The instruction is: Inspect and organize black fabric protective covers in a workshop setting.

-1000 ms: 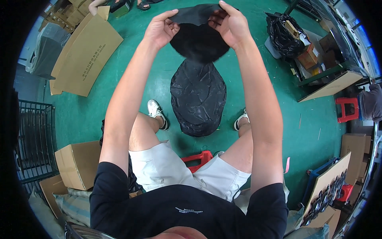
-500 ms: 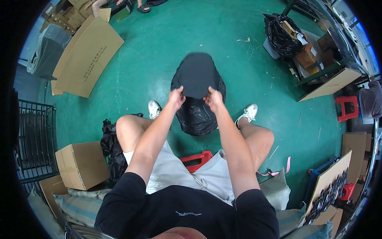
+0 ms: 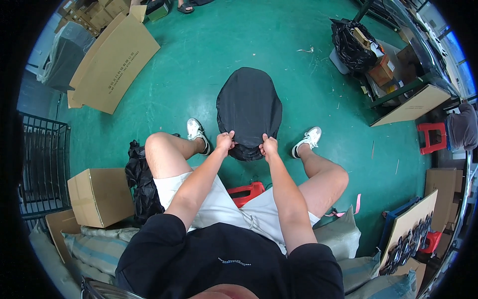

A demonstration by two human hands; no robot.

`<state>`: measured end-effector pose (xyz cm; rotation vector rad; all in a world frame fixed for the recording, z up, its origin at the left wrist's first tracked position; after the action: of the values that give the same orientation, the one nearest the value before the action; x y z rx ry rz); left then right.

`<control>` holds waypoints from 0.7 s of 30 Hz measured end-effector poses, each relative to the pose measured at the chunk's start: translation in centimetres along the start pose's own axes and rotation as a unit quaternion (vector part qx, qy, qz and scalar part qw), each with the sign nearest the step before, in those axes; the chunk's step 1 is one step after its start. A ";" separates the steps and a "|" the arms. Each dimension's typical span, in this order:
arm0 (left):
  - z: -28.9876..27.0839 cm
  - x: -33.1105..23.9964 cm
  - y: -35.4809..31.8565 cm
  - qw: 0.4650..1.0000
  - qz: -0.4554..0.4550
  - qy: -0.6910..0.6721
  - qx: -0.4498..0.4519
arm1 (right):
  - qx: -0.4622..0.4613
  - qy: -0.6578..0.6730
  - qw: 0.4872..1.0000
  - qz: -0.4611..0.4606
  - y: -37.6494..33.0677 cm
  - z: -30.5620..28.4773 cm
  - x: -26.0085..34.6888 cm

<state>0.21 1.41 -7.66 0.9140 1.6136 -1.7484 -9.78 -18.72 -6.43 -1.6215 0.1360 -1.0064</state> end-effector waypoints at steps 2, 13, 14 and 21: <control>-0.2 -0.2 -0.1 1.000 0.012 -0.023 -0.003 | 0.014 -0.016 1.000 -0.009 0.0 0.3 0.2; -2.4 -3.5 -0.3 0.937 0.097 0.295 -0.157 | -0.011 0.038 0.997 -0.070 1.0 1.5 -0.5; -2.4 -4.6 -0.2 0.935 0.105 0.265 -0.211 | -0.037 0.033 0.997 -0.060 1.1 1.3 -0.8; 3.9 -15.9 3.7 0.780 0.418 0.450 -0.120 | -0.015 -0.026 0.995 -0.099 0.5 1.2 -0.3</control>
<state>12.24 -3.36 3.07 2.1023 1.4533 -0.4383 -9.03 -17.81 -6.97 -1.7123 -0.0466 -1.1160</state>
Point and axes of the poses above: each hand's wrist, its own y-axis towards the middle knuckle, its own z-axis out of the palm, x = y × z, the point moved 6 cm from there along y, towards the middle knuckle, and after that the axes turned 7 degrees about z, right-handed, at the moved point
